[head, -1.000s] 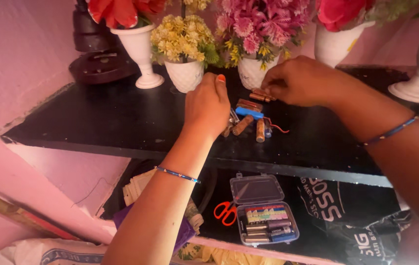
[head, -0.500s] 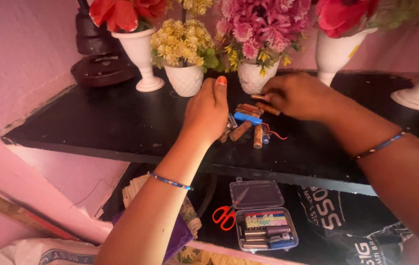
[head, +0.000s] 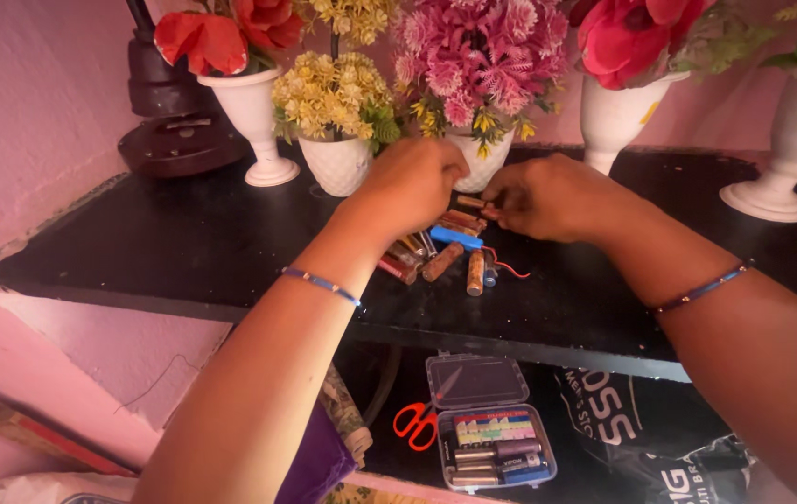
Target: The person sorts through several batteries on a shelf and places them into a small plastic storage case.
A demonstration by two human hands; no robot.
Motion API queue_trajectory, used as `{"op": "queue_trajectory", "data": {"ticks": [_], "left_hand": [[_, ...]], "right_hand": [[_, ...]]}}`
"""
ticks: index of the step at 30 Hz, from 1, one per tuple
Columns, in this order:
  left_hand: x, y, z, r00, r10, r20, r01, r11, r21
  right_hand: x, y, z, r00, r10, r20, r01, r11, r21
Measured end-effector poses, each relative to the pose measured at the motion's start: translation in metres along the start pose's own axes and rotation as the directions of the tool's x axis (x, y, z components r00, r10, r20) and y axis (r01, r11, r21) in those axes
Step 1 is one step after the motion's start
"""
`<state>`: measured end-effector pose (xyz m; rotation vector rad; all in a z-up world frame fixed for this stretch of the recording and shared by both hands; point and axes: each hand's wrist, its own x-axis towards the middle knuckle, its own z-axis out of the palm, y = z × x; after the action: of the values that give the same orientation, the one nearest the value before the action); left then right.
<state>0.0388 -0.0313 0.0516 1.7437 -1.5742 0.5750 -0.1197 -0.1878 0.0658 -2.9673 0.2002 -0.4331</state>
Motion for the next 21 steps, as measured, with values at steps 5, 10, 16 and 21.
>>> {"op": "queue_trajectory", "data": {"ticks": [5,10,16,21], "left_hand": [[0.003,-0.019,0.008,0.958,-0.010,0.287,0.078,0.971,-0.228],[-0.003,-0.021,0.008,0.924,-0.038,0.381,0.101,0.984,-0.147],[-0.008,-0.025,0.006,0.893,-0.098,0.440,0.154,0.984,-0.093],[-0.013,-0.027,0.002,0.867,-0.076,0.492,0.158,0.979,-0.127]], "right_hand": [[0.002,0.018,0.001,0.996,0.028,-0.080,-0.026,0.999,0.020],[0.013,0.037,0.018,0.931,-0.181,-0.317,0.187,0.982,-0.013],[0.009,0.006,0.025,0.976,-0.103,-0.191,0.117,0.991,0.062],[0.005,0.000,0.012,0.999,0.015,-0.040,-0.020,0.991,-0.130]]}}
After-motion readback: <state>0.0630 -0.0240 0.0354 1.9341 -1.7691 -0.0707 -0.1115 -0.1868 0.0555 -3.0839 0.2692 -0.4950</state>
